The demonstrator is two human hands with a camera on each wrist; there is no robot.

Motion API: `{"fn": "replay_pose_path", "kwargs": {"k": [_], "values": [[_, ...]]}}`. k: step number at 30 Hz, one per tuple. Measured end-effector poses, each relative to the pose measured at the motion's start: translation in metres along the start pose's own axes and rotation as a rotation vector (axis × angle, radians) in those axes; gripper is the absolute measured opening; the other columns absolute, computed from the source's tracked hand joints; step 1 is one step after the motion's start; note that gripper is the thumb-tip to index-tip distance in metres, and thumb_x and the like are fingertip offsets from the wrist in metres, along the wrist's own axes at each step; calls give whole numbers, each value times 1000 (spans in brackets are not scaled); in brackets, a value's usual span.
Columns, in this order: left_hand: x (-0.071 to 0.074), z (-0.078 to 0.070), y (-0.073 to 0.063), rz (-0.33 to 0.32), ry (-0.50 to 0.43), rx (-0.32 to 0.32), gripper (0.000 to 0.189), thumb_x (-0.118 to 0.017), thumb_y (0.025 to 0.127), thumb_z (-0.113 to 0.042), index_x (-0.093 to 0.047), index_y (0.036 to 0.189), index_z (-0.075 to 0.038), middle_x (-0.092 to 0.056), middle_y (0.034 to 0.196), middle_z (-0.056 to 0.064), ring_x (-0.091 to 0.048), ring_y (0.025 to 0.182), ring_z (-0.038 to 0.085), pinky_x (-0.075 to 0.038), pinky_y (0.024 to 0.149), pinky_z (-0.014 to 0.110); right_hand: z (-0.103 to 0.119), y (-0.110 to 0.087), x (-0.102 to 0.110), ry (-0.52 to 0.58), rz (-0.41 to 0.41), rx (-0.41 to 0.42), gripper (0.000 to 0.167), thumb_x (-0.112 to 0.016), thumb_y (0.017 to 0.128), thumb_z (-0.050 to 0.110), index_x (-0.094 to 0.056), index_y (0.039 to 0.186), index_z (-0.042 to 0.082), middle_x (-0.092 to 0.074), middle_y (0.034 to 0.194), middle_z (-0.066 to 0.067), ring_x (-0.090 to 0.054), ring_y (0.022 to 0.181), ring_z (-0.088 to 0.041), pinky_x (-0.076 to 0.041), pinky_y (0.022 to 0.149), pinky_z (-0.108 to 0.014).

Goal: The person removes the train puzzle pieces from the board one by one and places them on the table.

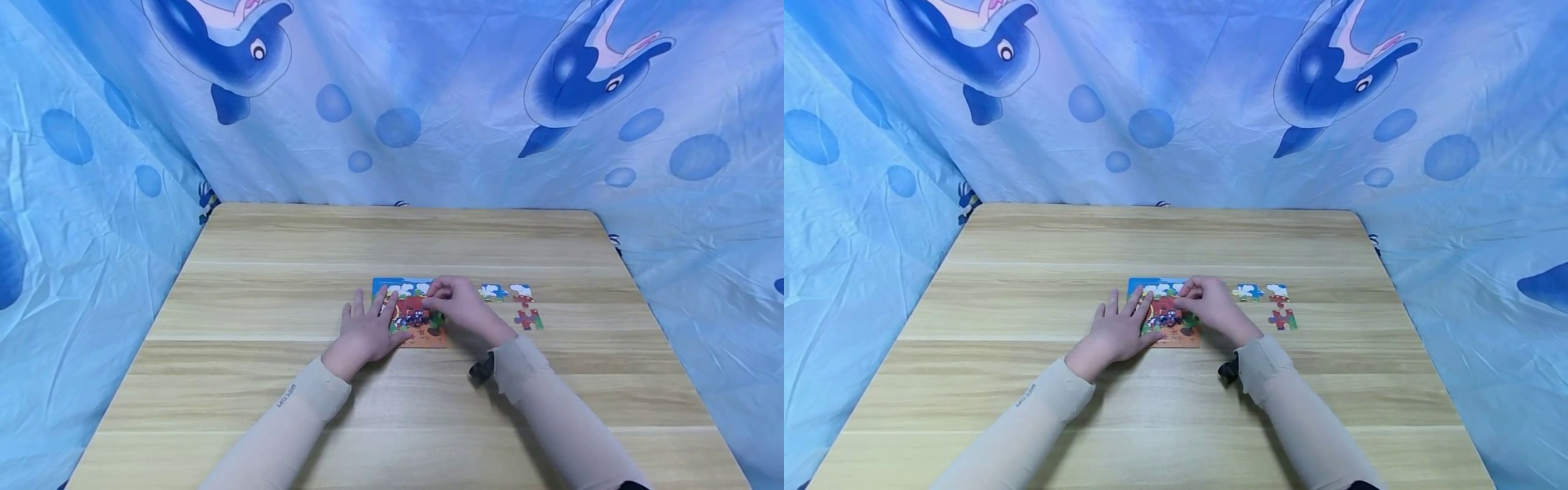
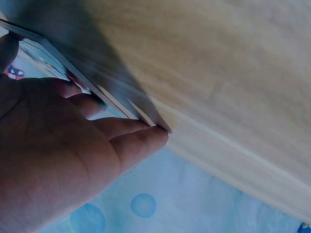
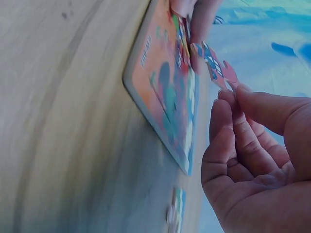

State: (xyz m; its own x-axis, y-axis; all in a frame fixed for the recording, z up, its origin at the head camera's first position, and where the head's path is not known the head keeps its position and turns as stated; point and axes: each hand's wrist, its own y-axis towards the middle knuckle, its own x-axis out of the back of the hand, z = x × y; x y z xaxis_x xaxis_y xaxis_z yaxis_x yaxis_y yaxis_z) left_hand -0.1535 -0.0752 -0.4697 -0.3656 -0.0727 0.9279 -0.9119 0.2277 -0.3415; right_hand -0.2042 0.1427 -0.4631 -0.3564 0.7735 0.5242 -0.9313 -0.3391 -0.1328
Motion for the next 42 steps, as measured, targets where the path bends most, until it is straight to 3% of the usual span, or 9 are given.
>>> {"fn": "replay_pose_path", "kwargs": {"k": [7, 15, 23, 26, 34, 42], "values": [[2, -1, -1, 0, -2, -3, 89, -41, 97, -73, -12, 166, -24, -4, 170, 4, 2, 150, 47, -12, 116, 64, -10, -7, 23, 3, -38, 23, 12, -77, 93, 23, -71, 99, 14, -73, 88, -1, -67, 85, -25, -50, 81, -42], [1, -1, -1, 3, -11, 8, 89, -41, 97, -73, -11, 166, -25, -3, 170, 3, 3, 150, 47, -11, 116, 64, -22, -20, 50, -19, -19, -61, 17, -76, 95, 27, -70, 100, 12, -74, 89, -8, -65, 84, -30, -47, 77, -42], [0, -1, -1, 5, -14, 11, 90, -41, 97, -74, -10, 166, -25, -2, 170, 3, 4, 150, 47, -10, 116, 64, -38, -30, 70, -51, -29, -73, 15, -76, 95, 21, -70, 99, 7, -73, 86, -5, -68, 83, -28, -48, 79, -40], [0, -1, -1, 5, -19, 10, 90, -41, 96, -74, -11, 166, -25, -2, 170, 3, 4, 150, 47, -9, 117, 64, -44, -34, 77, -66, -15, -87, 16, -76, 95, 20, -70, 98, 6, -72, 84, -6, -66, 80, -26, -48, 76, -38], [0, -2, -1, 2, -26, 4, 89, -42, 97, -73, -11, 166, -24, -3, 170, 4, 3, 150, 47, -10, 116, 64, -60, -46, 97, -81, 13, -192, 18, -76, 94, 23, -69, 98, 7, -71, 82, -12, -55, 60, -22, -47, 52, -33], [1, -1, -1, 1, -29, 5, 89, -41, 97, -73, -11, 166, -25, -3, 170, 3, 3, 150, 47, -10, 116, 64, -67, -50, 109, -122, 19, -184, 18, -76, 94, 19, -70, 98, 2, -70, 80, -7, -58, 70, -22, -48, 60, -34]]}}
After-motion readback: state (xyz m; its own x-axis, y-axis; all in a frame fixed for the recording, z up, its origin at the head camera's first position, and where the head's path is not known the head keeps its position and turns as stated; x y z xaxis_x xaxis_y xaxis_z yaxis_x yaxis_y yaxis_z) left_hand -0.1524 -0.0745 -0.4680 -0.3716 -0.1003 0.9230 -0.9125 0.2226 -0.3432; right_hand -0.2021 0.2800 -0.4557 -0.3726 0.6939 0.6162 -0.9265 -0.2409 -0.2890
